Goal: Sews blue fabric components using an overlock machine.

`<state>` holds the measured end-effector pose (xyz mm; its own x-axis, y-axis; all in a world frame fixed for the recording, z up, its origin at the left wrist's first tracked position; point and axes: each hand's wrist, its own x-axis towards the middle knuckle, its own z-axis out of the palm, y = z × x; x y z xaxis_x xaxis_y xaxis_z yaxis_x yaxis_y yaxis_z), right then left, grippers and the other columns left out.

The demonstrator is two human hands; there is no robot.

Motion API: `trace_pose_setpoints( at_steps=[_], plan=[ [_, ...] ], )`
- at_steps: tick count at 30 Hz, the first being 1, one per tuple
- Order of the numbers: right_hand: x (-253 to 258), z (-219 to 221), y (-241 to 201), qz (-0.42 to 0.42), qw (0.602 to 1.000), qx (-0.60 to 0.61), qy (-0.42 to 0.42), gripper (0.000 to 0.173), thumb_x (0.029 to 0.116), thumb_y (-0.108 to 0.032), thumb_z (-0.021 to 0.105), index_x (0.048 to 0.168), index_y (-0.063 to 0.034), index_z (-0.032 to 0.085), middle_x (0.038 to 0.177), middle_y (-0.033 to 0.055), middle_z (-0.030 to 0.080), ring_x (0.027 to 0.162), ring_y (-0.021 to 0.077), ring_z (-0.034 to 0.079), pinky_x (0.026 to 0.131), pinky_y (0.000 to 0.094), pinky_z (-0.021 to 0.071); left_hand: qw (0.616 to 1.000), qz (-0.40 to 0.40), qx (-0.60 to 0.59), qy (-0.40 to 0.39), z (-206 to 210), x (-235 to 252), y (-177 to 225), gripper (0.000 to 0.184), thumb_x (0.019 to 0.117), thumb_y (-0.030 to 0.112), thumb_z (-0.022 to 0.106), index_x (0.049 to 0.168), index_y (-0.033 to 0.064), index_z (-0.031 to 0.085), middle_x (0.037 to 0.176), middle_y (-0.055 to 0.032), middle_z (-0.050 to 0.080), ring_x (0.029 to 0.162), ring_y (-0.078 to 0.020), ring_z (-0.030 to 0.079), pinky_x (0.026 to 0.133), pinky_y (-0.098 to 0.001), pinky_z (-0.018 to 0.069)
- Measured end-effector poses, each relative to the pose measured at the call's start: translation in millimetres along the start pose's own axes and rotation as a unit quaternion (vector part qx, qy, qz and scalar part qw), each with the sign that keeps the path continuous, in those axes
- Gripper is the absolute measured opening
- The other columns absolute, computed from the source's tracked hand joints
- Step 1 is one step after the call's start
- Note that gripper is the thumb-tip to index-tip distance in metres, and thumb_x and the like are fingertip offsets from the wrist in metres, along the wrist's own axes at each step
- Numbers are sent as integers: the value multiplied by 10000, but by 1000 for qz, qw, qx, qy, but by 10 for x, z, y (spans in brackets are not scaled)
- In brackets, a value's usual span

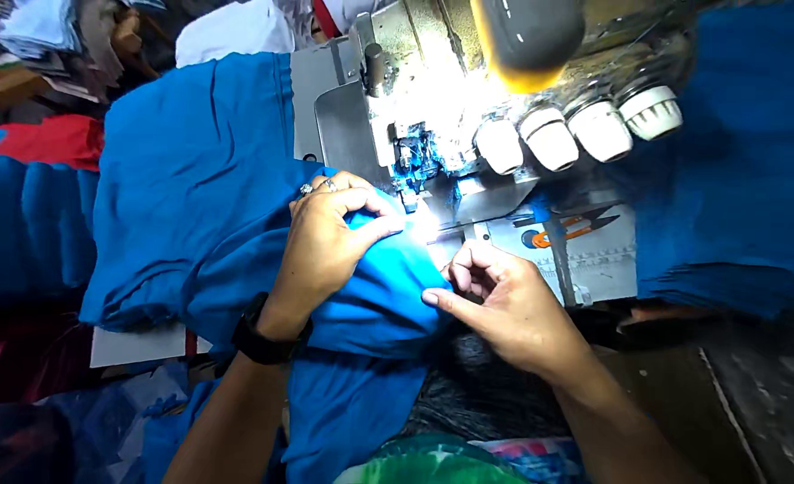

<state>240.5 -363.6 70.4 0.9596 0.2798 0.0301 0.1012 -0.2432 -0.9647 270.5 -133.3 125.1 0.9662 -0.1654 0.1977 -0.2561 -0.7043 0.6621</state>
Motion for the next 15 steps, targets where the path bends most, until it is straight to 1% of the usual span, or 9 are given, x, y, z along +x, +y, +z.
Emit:
trace_pose_setpoints(
  at_steps=[2, 5, 6, 7, 9, 11, 12, 13, 15],
  plan=[
    [-4, -3, -3, -2, 1000, 6, -3, 217, 840, -262, 806, 825, -203, 598, 744, -95, 619, 642, -13, 564, 545, 142, 453, 1000, 11, -4, -10, -31, -24, 30, 87, 837, 231, 823, 802, 206, 748, 1046, 71, 671, 1057, -149, 567, 892, -437, 415],
    [-5, -6, 3, -5, 1000, 2, -7, 202, 837, -246, 797, 855, -195, 602, 767, -84, 622, 674, 2, 586, 576, 152, 477, 1000, 20, -11, -17, -39, -18, 28, 95, 819, 210, 837, 785, 195, 749, 1056, 51, 665, 1079, -177, 549, 896, -455, 402],
    [-5, -8, 0, -9, 1000, 6, -10, 198, 838, -228, 796, 875, -187, 607, 781, -75, 632, 681, 12, 594, 583, 156, 486, 1000, 13, -9, -15, -24, 13, 6, 89, 813, 236, 841, 792, 210, 759, 1048, 65, 665, 1085, -163, 549, 915, -452, 397],
    [-2, -12, -6, -12, 1000, 9, -15, 195, 839, -213, 793, 905, -183, 612, 796, -70, 642, 684, 19, 605, 586, 157, 498, 1000, -4, -2, -9, 4, 73, -31, 83, 812, 296, 841, 808, 244, 776, 1038, 103, 672, 1097, -124, 556, 955, -437, 392],
    [5, -30, -23, -17, 999, 9, -31, 209, 854, -195, 777, 1022, -198, 652, 831, -66, 672, 688, 32, 630, 585, 163, 520, 1000, -14, 6, 1, 39, 128, -61, 109, 822, 349, 833, 820, 256, 777, 1036, 118, 676, 1101, -99, 556, 969, -414, 394],
    [18, -54, -57, -9, 998, -10, -57, 366, 875, -204, 762, 1226, -268, 684, 860, -76, 701, 701, 29, 662, 597, 169, 560, 1000, -19, 18, 3, 51, 123, -51, 119, 830, 371, 821, 821, 264, 771, 1037, 127, 674, 1112, -96, 555, 978, -450, 376],
    [32, -65, -74, -4, 997, -32, -70, 459, 883, -228, 752, 1324, -313, 659, 871, -92, 696, 707, 11, 656, 615, 164, 560, 999, -23, 24, 6, 59, 109, -37, 112, 828, 364, 821, 816, 265, 770, 1039, 127, 674, 1115, -101, 554, 983, -471, 364],
    [52, -79, -92, -1, 995, -51, -82, 528, 888, -249, 746, 1393, -342, 626, 875, -103, 694, 703, -7, 648, 624, 155, 558, 999, -25, 28, 10, 67, 90, -16, 103, 829, 353, 819, 814, 265, 768, 1041, 123, 672, 1116, -107, 553, 980, -487, 354],
    [75, -108, -114, 9, 993, -68, -98, 566, 892, -293, 735, 1438, -342, 593, 870, -122, 683, 697, -34, 629, 623, 133, 540, 999, -17, 40, 29, 109, -3, 41, 79, 853, 289, 797, 836, 233, 745, 1068, 77, 653, 1115, -151, 546, 942, -498, 371]
  ],
)
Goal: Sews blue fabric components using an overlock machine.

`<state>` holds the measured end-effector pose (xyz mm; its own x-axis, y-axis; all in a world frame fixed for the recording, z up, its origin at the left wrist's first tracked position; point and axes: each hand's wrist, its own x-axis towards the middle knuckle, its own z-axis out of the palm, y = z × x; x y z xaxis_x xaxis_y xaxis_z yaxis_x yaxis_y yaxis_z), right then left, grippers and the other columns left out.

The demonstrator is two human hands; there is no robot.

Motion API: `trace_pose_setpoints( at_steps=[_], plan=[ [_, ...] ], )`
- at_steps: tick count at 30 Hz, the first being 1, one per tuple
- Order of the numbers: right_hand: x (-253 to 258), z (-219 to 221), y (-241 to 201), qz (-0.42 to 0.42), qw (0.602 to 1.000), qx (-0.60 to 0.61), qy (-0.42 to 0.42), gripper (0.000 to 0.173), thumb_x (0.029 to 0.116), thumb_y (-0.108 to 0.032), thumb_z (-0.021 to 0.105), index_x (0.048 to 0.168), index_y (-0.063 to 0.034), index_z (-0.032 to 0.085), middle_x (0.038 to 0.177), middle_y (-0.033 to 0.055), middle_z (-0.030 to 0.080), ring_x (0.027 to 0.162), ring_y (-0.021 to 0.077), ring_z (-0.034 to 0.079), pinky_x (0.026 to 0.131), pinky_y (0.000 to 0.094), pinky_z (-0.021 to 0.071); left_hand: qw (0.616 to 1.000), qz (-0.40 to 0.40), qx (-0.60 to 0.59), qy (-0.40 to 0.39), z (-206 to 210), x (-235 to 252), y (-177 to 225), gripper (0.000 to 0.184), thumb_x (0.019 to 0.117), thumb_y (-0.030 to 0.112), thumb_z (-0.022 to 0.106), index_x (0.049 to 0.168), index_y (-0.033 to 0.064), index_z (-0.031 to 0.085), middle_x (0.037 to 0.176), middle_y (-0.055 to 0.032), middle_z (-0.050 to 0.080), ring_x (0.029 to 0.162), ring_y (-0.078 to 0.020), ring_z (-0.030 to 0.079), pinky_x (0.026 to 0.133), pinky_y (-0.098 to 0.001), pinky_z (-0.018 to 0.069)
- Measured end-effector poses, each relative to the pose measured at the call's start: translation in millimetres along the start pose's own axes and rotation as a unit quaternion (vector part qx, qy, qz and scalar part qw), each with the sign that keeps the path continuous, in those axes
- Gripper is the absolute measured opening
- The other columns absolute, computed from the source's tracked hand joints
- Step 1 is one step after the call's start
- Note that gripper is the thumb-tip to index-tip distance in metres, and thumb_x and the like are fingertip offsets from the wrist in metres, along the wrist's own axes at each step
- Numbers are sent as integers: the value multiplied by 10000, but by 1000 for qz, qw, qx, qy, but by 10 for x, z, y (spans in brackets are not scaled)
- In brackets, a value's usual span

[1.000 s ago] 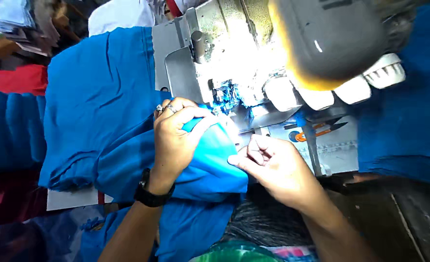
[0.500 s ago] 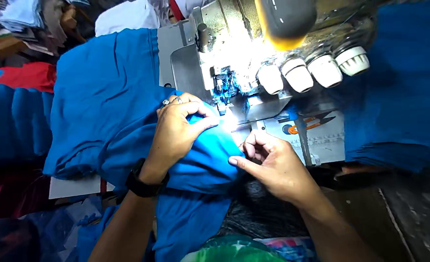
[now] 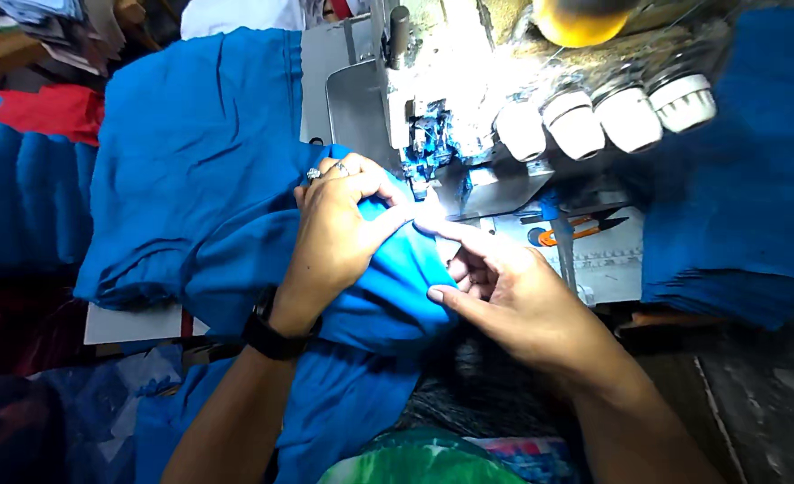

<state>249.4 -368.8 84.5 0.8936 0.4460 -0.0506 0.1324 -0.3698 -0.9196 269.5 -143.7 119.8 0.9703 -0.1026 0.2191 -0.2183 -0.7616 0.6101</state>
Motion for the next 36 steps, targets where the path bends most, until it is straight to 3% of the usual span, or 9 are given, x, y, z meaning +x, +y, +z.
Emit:
trace_pose_setpoints(
  at_steps=[4, 14, 20, 23, 27, 30, 32, 34, 36],
  plan=[
    [53, -102, 19, 10, 1000, 24, -14, 619, 882, -334, 732, 1477, -292, 565, 847, -133, 661, 695, -49, 609, 599, 115, 519, 996, -20, 18, 86, 256, -89, -31, 146, 923, 302, 700, 1042, 219, 711, 1210, 44, 601, 1210, -169, 502, 1015, -459, 369],
    [261, -437, 103, 7, 994, 105, -34, 661, 841, -228, 788, 1462, -294, 569, 773, -85, 664, 638, 27, 630, 573, 152, 543, 990, -30, 54, 129, 383, 62, -33, 156, 968, 286, 637, 1068, 178, 688, 1212, 4, 574, 1218, -185, 476, 1038, -408, 360],
    [59, -100, 39, -34, 991, 104, 74, 121, 884, -144, 719, 980, -159, 792, 894, -70, 733, 717, -11, 666, 611, 138, 576, 993, -22, 15, 115, 271, 189, -198, 192, 919, 299, 707, 1059, 171, 674, 1179, -11, 601, 1180, -195, 512, 1014, -444, 386],
    [127, 85, -16, -31, 986, 93, 132, 92, 894, -143, 717, 943, -146, 795, 844, -74, 731, 702, -27, 659, 624, 132, 568, 997, -12, 22, 68, 117, 398, -247, 401, 872, 208, 771, 1220, 81, 617, 1286, -134, 594, 1229, -327, 524, 988, -581, 419],
    [274, 88, -50, -31, 984, 104, 141, 82, 886, -150, 741, 947, -150, 796, 781, -83, 727, 675, -38, 648, 626, 132, 550, 987, 30, 1, 160, -129, -221, -194, 250, 958, 240, 704, 1168, 125, 634, 1384, -55, 603, 1332, -207, 542, 1093, -442, 467],
    [301, 80, -14, -40, 981, 117, 150, 72, 874, -148, 765, 940, -148, 791, 719, -77, 702, 614, -22, 619, 573, 152, 524, 940, -79, -83, 322, -79, -1469, -486, 131, 991, 188, 656, 1113, 175, 609, 1237, 80, 620, 1114, -38, 606, 926, -247, 527],
    [266, 66, 39, -55, 978, 119, 163, 118, 862, -141, 787, 974, -124, 752, 715, -52, 695, 614, 21, 638, 575, 187, 551, 870, -219, -128, 423, 114, -2060, -750, 306, 997, 184, 643, 1215, 27, 497, 1128, 30, 601, 914, -10, 624, 776, -218, 561],
    [195, 120, 70, -45, 981, 133, 134, 288, 840, -126, 806, 1077, -88, 646, 764, -28, 687, 638, 54, 651, 595, 210, 574, 808, -335, -223, 430, 312, -2322, -931, 557, 993, 192, 641, 1409, -70, 381, 1137, -72, 617, 855, -66, 656, 725, -280, 597],
    [90, 165, 84, 33, 988, 148, 31, 465, 818, -79, 783, 1213, -65, 538, 827, -16, 698, 687, 62, 673, 631, 223, 588, 764, -392, -370, 354, 526, -2340, -1066, 578, 1001, 148, 620, 1472, -28, 335, 1134, -103, 635, 854, -122, 677, 737, -344, 615]
  ],
)
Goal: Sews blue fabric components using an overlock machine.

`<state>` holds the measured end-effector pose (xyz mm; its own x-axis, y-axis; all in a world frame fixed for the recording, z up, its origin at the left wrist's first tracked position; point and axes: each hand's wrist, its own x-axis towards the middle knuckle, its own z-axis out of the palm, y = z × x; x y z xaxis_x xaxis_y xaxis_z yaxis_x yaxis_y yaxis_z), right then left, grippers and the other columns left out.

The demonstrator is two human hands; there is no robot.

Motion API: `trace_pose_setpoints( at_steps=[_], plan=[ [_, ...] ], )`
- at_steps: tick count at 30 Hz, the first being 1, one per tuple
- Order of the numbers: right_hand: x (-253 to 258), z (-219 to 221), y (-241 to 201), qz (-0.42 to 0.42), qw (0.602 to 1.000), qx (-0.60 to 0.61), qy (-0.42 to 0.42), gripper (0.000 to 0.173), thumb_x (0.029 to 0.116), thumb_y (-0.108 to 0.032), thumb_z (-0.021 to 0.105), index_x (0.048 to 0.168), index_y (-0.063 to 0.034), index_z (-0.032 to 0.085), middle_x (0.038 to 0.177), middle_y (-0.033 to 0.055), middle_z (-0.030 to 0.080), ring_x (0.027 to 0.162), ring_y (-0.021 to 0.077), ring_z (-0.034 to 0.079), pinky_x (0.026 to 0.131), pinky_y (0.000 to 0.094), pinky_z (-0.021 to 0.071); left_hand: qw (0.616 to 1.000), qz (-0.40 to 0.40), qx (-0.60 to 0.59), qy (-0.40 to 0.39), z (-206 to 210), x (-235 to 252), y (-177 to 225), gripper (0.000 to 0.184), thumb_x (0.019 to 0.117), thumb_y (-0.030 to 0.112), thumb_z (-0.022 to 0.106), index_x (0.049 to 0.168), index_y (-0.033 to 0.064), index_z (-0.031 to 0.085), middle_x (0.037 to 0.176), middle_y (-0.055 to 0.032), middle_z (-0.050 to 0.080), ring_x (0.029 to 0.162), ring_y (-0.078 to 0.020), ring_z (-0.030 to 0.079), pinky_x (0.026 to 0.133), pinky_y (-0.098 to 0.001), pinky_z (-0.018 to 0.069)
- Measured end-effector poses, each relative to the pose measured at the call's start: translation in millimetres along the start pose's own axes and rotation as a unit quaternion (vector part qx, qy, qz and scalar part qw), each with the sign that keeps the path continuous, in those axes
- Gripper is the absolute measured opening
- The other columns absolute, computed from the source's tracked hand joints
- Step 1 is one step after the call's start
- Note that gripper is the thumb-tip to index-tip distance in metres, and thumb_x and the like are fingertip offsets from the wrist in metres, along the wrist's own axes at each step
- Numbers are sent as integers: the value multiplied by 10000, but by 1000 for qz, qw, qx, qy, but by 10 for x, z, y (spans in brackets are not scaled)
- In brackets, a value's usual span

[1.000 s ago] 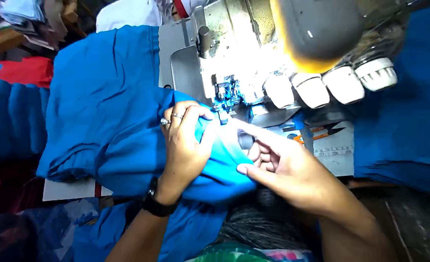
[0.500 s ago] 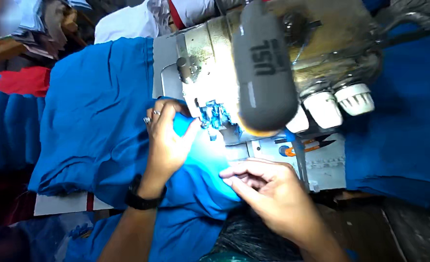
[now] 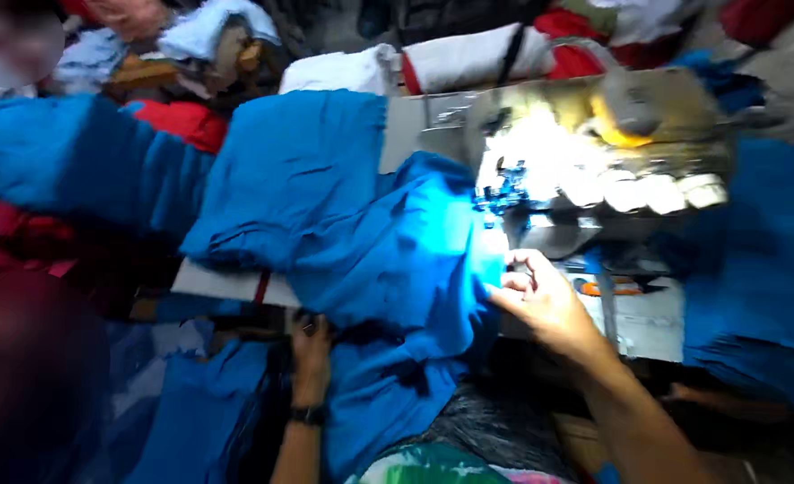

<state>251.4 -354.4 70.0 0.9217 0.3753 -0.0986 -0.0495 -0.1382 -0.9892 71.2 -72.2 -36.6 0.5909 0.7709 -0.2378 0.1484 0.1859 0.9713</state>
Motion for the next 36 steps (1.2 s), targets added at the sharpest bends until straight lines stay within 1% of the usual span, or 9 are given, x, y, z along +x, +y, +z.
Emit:
trace_pose_setpoints(
  at_steps=[3, 6, 12, 15, 18, 24, 28, 33, 36],
  plan=[
    [-183, -213, -184, 32, 989, -48, -138, 325, 867, -200, 780, 1160, -114, 669, 893, -52, 741, 757, 42, 705, 680, 224, 611, 993, -18, 72, -89, -271, -21, 134, 337, 938, 146, 718, 1201, -48, 635, 955, -95, 711, 717, -115, 665, 608, -292, 574],
    [-367, -406, -563, -39, 988, -70, -129, 135, 896, -264, 763, 1029, -239, 757, 803, -117, 741, 581, -33, 639, 494, 143, 532, 960, 167, 199, -103, -923, -53, 1176, 126, 931, 168, 726, 1003, 65, 726, 866, 32, 725, 756, -36, 682, 685, -242, 593],
    [-731, 587, 95, 112, 986, -20, -121, 207, 900, -138, 771, 1061, -20, 720, 936, 32, 771, 868, 115, 745, 829, 333, 639, 819, 362, 435, -99, -896, 960, 2754, 339, 1011, 280, 635, 1186, -9, 660, 1075, -182, 685, 924, -192, 653, 871, -436, 543],
    [-1038, 1010, 487, 80, 987, 7, -140, 136, 931, -162, 746, 980, -35, 754, 890, 18, 772, 826, 85, 739, 798, 314, 634, 828, 375, 417, -29, -401, 1240, 2695, 437, 1020, 271, 573, 1361, -2, 569, 1298, -234, 633, 1165, -259, 645, 1026, -451, 494],
    [-1254, 981, 425, 51, 989, -17, -135, 157, 965, -237, 717, 964, -88, 765, 843, -42, 751, 747, 17, 695, 719, 252, 605, 834, 454, 288, -126, 240, 238, 2162, 399, 1037, 219, 572, 1372, 9, 517, 1332, -110, 599, 1192, -120, 607, 998, -286, 522],
    [-1302, 547, 228, 81, 960, -83, -253, 242, 975, -330, 688, 897, -106, 737, 763, -51, 707, 685, -3, 659, 633, 232, 565, 762, 478, 394, -188, 1383, -228, 616, 307, 825, 50, 654, 1127, 89, 699, 1194, -125, 643, 1123, -319, 607, 907, -517, 499],
    [-1012, 163, 245, 70, 964, -205, -155, 279, 929, -329, 736, 924, -50, 746, 759, 43, 704, 681, 151, 676, 672, 405, 587, 783, 449, 360, -234, 1217, -153, 789, 246, 960, -6, 551, 1082, 69, 751, 1131, -64, 722, 1094, -174, 671, 962, -374, 548],
    [-285, -90, 154, -62, 971, -224, 49, 294, 907, -336, 783, 1087, -105, 766, 934, 11, 761, 823, 103, 721, 765, 366, 619, 850, 119, 297, -418, 1069, 75, 1619, 167, 1069, 174, 523, 1056, 82, 662, 822, -8, 661, 676, -65, 612, 616, -258, 545],
    [78, -90, 145, -86, 992, -89, -32, 214, 933, -320, 754, 979, -112, 769, 836, -36, 745, 745, 17, 689, 719, 248, 597, 844, 242, 353, -322, 1236, -24, 2145, 221, 1071, 246, 537, 966, 121, 686, 784, 53, 661, 667, -14, 623, 609, -207, 542]
  ],
)
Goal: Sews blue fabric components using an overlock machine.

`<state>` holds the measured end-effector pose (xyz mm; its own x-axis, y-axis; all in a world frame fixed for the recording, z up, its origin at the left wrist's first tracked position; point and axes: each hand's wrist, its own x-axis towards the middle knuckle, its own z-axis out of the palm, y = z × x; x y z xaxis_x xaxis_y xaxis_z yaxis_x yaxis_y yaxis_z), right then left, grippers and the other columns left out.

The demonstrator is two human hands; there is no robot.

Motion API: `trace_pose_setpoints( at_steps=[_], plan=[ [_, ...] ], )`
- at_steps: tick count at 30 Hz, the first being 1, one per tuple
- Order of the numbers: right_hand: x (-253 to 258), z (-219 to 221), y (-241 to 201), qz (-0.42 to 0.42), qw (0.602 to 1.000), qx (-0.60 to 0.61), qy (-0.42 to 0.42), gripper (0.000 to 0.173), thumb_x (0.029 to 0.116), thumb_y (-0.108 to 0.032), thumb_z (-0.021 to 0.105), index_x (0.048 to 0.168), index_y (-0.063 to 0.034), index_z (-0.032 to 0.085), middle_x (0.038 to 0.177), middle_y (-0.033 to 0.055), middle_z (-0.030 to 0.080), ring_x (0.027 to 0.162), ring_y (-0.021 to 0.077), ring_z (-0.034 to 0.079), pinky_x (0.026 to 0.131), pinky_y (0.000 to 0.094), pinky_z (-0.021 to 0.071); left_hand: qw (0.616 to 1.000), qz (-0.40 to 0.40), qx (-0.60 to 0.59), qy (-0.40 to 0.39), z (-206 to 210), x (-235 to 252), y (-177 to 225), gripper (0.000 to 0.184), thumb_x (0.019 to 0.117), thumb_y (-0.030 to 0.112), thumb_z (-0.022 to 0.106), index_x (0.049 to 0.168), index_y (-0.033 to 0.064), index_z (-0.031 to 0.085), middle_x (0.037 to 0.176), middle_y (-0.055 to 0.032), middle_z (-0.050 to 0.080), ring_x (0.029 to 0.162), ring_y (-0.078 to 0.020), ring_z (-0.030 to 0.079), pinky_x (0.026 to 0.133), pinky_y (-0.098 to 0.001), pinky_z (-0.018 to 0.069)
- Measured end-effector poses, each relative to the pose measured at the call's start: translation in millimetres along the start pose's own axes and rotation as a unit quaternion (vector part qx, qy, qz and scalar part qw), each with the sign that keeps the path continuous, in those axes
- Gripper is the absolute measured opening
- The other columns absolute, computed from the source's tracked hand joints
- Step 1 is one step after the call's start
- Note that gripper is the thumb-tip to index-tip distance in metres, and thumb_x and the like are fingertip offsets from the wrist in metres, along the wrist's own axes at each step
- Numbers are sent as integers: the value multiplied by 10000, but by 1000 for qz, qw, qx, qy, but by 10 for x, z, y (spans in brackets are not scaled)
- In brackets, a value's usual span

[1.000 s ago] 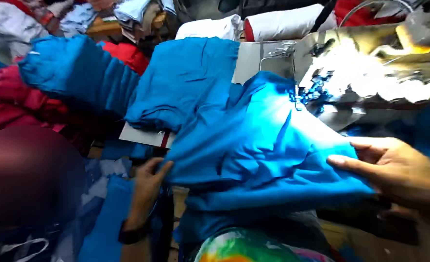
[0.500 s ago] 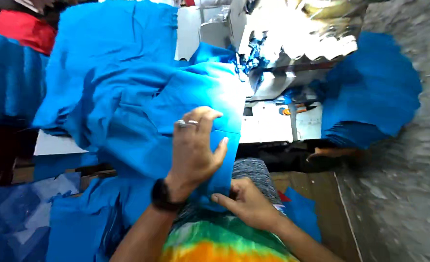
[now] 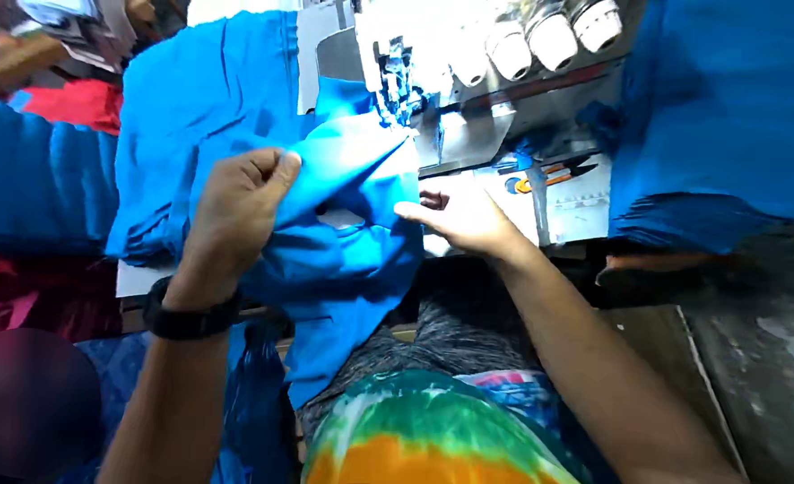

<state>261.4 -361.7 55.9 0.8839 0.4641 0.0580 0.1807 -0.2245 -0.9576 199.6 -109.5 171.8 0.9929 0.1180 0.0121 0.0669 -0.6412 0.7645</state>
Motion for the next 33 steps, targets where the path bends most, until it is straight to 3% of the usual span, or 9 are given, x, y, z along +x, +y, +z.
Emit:
trace_pose_setpoints(
  at_steps=[1, 3, 4, 6, 15, 19, 22, 26, 33],
  plan=[
    [19, 3, -30, -4, 998, 64, -5, 154, 946, -249, 747, 952, -96, 758, 780, -42, 722, 678, 0, 657, 654, 203, 574, 993, 60, 86, 47, -21, -64, 147, 231, 1066, 265, 558, 952, 125, 701, 786, 53, 658, 647, -5, 599, 582, -179, 502],
    [-99, 10, -126, 14, 993, 118, 8, 115, 967, -173, 711, 893, -85, 715, 641, -20, 611, 511, 42, 528, 467, 202, 455, 968, 172, 175, 46, 113, -277, 298, 205, 1040, 224, 591, 998, 84, 735, 899, -24, 665, 778, -90, 611, 695, -273, 506],
    [-156, 3, -151, 21, 993, 117, 13, 92, 970, -147, 697, 912, -84, 727, 632, -13, 613, 490, 57, 530, 441, 213, 457, 961, 208, 182, 11, 268, -389, 263, 195, 1017, 230, 614, 1015, 102, 762, 932, -28, 667, 821, -112, 621, 727, -309, 521],
    [-200, 13, -148, 18, 995, 98, 29, 71, 960, -90, 671, 929, -87, 735, 640, -28, 629, 506, 47, 552, 459, 205, 477, 952, 235, 194, -38, 557, -577, 78, 217, 1021, 276, 617, 1115, 174, 784, 943, 0, 653, 745, -80, 619, 610, -275, 526],
    [-265, 194, -26, 41, 988, 112, 99, 80, 886, -144, 729, 945, -91, 737, 800, -66, 727, 720, -25, 687, 662, 129, 595, 972, 161, 170, 28, 994, -659, -21, 187, 999, 209, 669, 1120, 115, 778, 927, -48, 684, 762, -51, 623, 597, -172, 469],
    [-224, 221, -46, 53, 981, 154, 105, 86, 870, -93, 728, 946, -56, 745, 797, -37, 732, 697, -7, 685, 645, 135, 594, 961, 154, 229, 37, 984, -391, 100, 191, 1000, 196, 642, 1111, 132, 784, 906, -42, 677, 715, -61, 605, 559, -187, 445],
    [-193, 216, -39, 45, 984, 141, 99, 82, 894, -145, 748, 939, -77, 757, 792, -43, 734, 689, -12, 681, 632, 132, 585, 945, 162, 283, 31, 942, -197, 218, 206, 997, 191, 622, 1104, 135, 788, 882, -38, 669, 686, -98, 612, 536, -235, 454],
    [-187, 180, -55, 44, 984, 143, 95, 81, 897, -160, 761, 944, -93, 767, 771, -53, 729, 677, -8, 679, 626, 133, 585, 923, 155, 353, 6, 886, 37, 417, 226, 995, 199, 587, 1100, 130, 775, 844, -21, 568, 632, -131, 545, 482, -280, 403],
    [-107, 116, -79, 54, 975, 194, 91, 77, 878, -108, 751, 949, -78, 755, 787, -29, 742, 698, 12, 696, 648, 143, 592, 907, 161, 389, 2, 921, 203, 540, 193, 968, 165, 575, 989, 98, 754, 821, -44, 544, 612, -172, 542, 473, -311, 397]
  ],
)
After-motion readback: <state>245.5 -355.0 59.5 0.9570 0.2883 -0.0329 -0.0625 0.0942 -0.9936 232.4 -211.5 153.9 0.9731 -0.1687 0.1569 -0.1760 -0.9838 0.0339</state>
